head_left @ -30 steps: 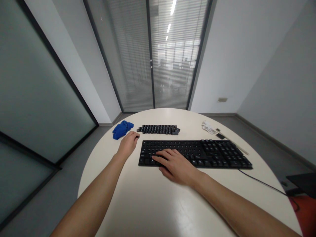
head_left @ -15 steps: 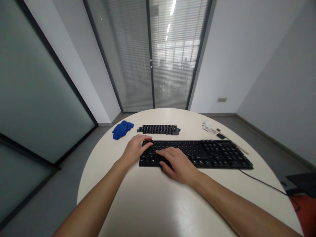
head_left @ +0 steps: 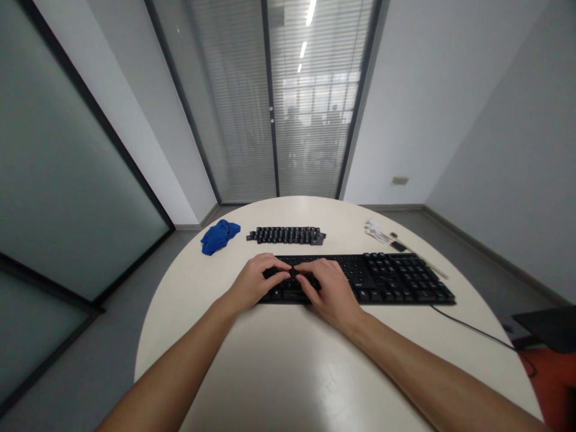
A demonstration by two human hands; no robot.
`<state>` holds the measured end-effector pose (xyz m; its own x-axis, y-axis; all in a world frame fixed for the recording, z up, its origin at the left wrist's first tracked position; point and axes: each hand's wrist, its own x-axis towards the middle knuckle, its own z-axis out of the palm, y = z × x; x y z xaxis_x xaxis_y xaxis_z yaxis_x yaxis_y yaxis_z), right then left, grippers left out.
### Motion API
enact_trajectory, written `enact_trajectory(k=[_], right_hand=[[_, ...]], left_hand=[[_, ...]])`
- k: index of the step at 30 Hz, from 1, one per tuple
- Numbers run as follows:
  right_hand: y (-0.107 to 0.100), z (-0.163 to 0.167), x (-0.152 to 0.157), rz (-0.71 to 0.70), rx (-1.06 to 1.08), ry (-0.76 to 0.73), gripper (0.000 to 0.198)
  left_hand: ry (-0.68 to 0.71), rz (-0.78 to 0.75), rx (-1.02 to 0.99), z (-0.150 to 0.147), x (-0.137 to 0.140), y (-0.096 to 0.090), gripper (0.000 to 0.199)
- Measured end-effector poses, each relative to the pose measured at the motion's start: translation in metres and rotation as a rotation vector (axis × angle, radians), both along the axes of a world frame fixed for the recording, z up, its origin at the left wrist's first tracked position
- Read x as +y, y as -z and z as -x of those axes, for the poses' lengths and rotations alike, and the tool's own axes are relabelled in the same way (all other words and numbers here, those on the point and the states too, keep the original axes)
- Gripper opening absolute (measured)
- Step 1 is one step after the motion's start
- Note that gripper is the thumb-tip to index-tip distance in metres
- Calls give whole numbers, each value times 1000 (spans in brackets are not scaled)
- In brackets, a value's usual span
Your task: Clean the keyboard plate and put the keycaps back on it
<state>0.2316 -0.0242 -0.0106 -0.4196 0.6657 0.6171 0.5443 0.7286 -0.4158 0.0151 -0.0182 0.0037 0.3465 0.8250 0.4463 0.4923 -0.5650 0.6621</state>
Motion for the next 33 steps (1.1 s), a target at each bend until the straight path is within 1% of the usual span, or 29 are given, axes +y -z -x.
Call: enact_trajectory(k=[6,9,14,16,22,30,33], right_hand=[[2,-2,3,-21,33,-30,13],[2,-2,4,-29,57,-28,15],[2,-3,5,-45,79,-20,14],[3,-3,6,-47,81,-18,14],[3,-2,6,-39,67,-18,14],[1,-3,4,-50,51,-27,15],[1,-3,4,-49,44,-25,14]], left_hand=[[8,-35,-32,1,2,4,8],[-2,-72,-23,1,2,5,12],[85,-179,15,1,2,3,13],[96,-186,23,1,2,3,13],[58,-181,53,1,2,3,15],[80,-181,55,2,2,2,11],[97,-198,61,3,2,3,13]])
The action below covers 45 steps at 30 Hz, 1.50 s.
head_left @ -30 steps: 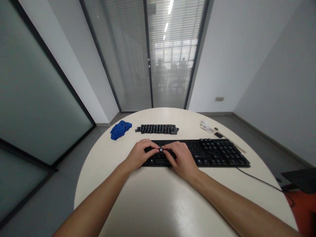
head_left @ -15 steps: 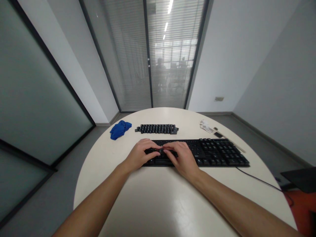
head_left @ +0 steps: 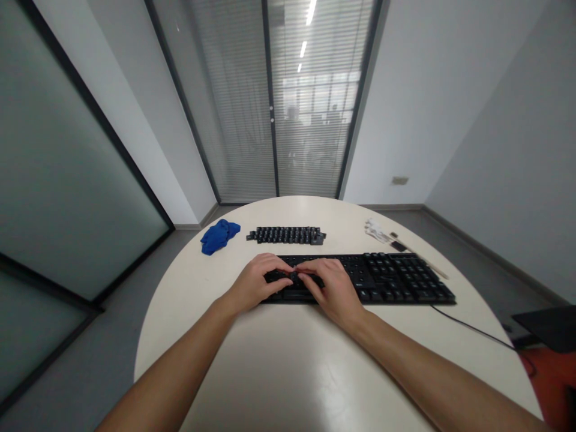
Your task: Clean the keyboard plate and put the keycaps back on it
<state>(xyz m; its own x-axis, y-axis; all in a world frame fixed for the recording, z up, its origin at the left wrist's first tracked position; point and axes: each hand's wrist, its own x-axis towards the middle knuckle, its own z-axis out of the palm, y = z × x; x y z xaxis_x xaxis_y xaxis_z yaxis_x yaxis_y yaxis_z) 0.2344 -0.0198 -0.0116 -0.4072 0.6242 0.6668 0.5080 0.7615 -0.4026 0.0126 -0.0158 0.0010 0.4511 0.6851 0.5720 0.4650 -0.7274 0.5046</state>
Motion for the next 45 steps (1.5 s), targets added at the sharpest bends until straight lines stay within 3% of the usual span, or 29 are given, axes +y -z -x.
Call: enact_trajectory(k=[8,15,23,31,45], right_hand=[[-1,0,-1,14,-11,7,13],[-1,0,-1,73,-85,-15,14],[-1,2,-2,120,-276,-127,25],[-1,0,-3,106,-363,-128,33],[-1,2,-5,124,-387,-126,35]], left_hand=[[31,-72,29,3,2,0,16],[-130,-96,91,19,7,-2,14],[-229,54,186,40,17,5,14],[-174,149,211,43,18,10,13],[-129,148,217,43,19,11,6]])
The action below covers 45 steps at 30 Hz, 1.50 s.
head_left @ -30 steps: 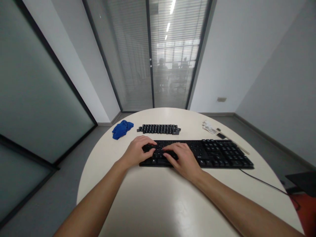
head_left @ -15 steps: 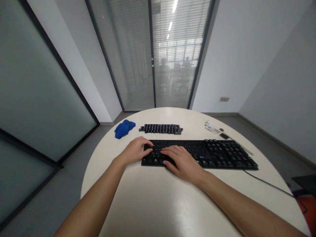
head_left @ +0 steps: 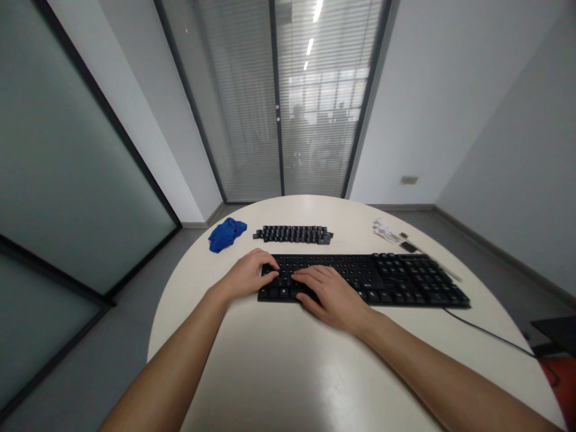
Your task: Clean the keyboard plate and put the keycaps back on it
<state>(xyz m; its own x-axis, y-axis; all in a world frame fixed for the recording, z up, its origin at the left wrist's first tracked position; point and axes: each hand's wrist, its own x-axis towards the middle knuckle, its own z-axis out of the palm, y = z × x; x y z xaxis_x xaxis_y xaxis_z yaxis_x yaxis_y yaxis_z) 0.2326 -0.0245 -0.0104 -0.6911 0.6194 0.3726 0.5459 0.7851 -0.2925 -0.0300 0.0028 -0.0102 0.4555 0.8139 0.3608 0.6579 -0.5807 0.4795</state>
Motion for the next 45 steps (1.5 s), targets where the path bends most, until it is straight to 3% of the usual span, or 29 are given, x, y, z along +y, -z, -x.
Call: enact_trajectory(k=[25,33,40,45], right_hand=[[1,0,1,-13,5,-21,35],[1,0,0,-10,-23,-20,35],[3,0,0,-21,-26,-25,35],[4,0,1,-18,-28,-26,36]], left_hand=[[71,-4,-14,0,-2,-2,6],[21,8,34,-3,-3,-5,17],[-86,17,-59,-5,2,2,18],[-73,16,-102,-5,4,9,17]])
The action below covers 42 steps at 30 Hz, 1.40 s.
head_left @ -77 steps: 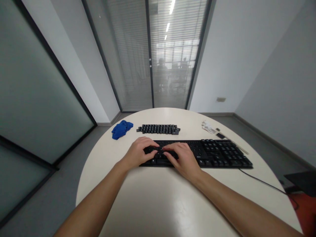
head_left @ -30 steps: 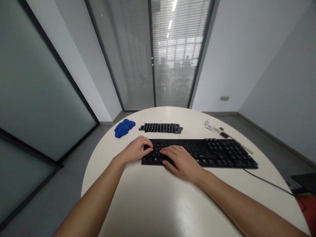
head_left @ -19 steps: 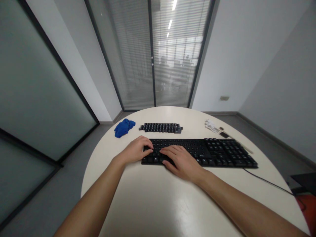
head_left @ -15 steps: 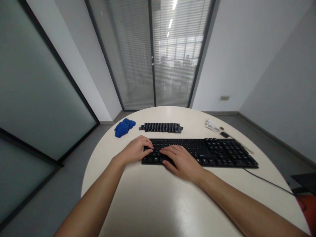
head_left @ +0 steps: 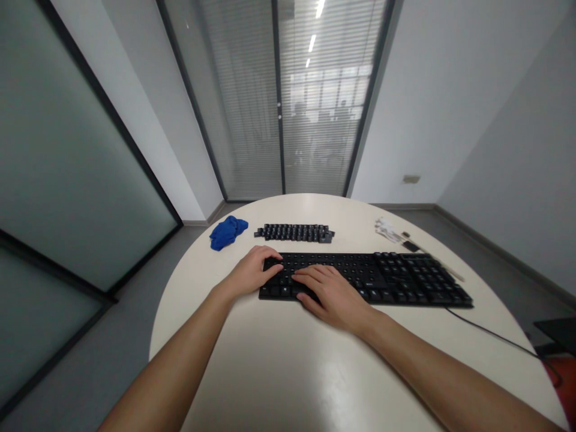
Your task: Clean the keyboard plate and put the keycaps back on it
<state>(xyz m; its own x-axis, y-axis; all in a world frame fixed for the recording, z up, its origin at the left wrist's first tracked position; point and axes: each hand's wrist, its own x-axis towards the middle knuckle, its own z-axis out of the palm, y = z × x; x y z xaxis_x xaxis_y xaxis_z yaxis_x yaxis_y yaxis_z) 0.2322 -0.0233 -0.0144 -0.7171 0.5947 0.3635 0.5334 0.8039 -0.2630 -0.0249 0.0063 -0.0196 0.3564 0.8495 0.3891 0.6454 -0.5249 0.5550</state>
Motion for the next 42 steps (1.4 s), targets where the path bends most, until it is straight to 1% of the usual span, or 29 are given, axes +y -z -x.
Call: enact_trajectory(k=[4,12,16,21,26,29,32,37,42], right_hand=[[-1,1,0,14,-14,0,37],[0,0,0,21,-29,0,37],[0,0,-1,21,-30,-5,38],[1,0,-2,22,-23,-1,40],[1,0,-1,25,-22,1,40],[1,0,-1,27,-20,-1,41],[1,0,-1,28,-21,4,40],[0,0,-2,32,-27,10,40],[0,0,-1,30,-27,10,40]], left_hand=[[-13,34,-36,-1,1,6,24],[-104,117,-73,-10,0,7,25],[-124,126,-41,-7,1,7,27],[-157,98,46,-5,2,5,31],[-196,140,114,-8,-1,-1,27],[-237,170,157,-9,-2,-3,18],[-220,171,202,-13,-4,-4,10],[-244,150,204,-18,-5,-3,11],[-241,158,180,-14,-4,-1,14]])
